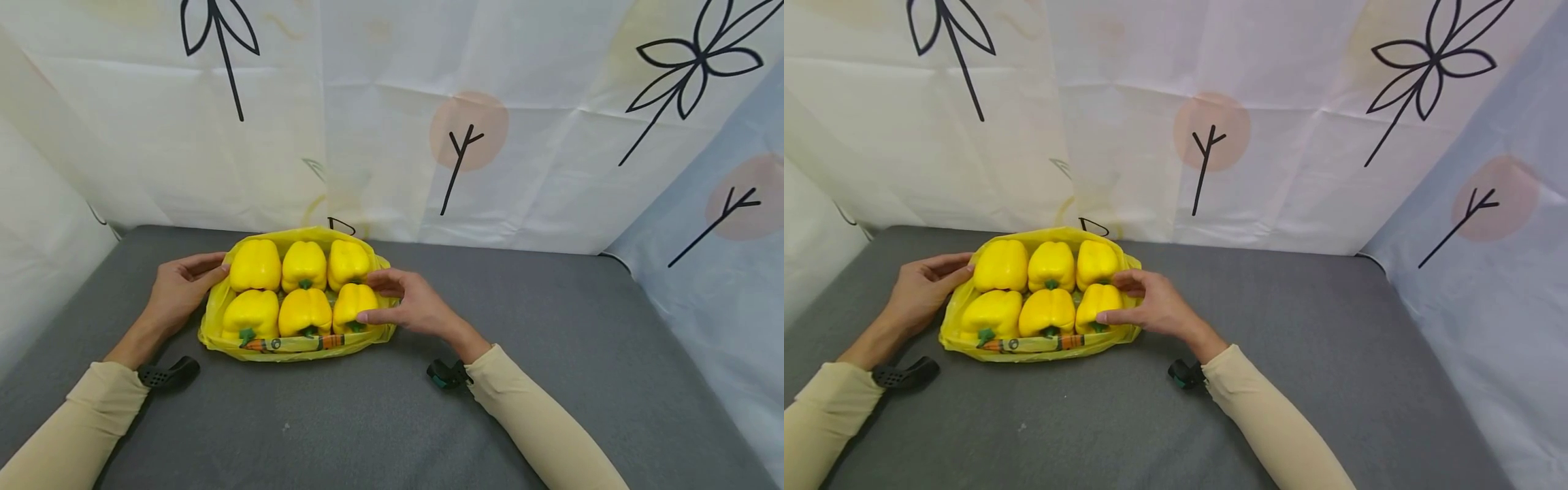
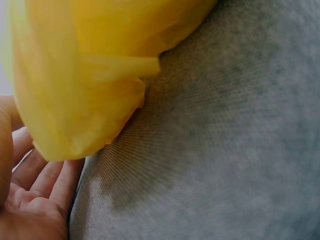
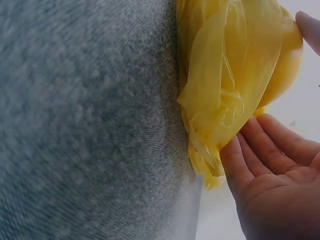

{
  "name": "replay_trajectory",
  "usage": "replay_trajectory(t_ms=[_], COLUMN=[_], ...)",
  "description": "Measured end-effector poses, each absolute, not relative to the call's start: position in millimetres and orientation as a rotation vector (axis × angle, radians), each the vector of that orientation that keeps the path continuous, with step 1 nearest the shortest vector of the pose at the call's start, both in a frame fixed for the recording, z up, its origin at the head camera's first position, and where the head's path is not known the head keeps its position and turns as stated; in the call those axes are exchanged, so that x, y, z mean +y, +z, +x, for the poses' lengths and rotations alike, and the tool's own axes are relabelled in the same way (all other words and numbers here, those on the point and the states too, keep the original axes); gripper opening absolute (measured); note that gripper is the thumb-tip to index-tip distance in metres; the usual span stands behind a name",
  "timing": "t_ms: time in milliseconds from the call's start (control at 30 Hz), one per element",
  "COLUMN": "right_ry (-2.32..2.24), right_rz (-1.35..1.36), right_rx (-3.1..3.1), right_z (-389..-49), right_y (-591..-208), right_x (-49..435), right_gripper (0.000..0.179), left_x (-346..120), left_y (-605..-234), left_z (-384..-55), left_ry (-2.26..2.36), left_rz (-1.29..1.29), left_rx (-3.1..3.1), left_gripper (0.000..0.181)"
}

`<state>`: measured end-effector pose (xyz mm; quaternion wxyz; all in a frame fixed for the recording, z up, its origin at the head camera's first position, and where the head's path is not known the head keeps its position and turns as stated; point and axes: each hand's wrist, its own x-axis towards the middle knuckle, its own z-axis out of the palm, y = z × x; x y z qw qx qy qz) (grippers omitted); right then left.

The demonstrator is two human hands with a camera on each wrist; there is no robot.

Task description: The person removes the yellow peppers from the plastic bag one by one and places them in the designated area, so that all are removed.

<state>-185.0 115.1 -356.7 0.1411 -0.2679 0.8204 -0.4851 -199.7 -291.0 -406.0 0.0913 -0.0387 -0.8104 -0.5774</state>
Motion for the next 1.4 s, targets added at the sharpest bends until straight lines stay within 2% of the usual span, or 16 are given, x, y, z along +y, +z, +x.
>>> replay_trajectory(t_ms=[867, 1400], right_ry=[-1.271, -1.315], right_rz=[-0.842, -0.863], right_rx=[2.346, 2.390], right_z=[-186.0, -184.8], right_y=[-361.7, -365.1], right_x=[114.7, 112.7], right_gripper=[0.074, 0.074], left_x=[-291.7, -291.7], left_y=[-405.0, -405.2], left_z=[-199.0, -199.2], left_ry=[-1.719, -1.721], left_rz=[-0.136, -0.142], left_rx=[-2.426, -2.419], left_gripper=[0.045, 0.045])
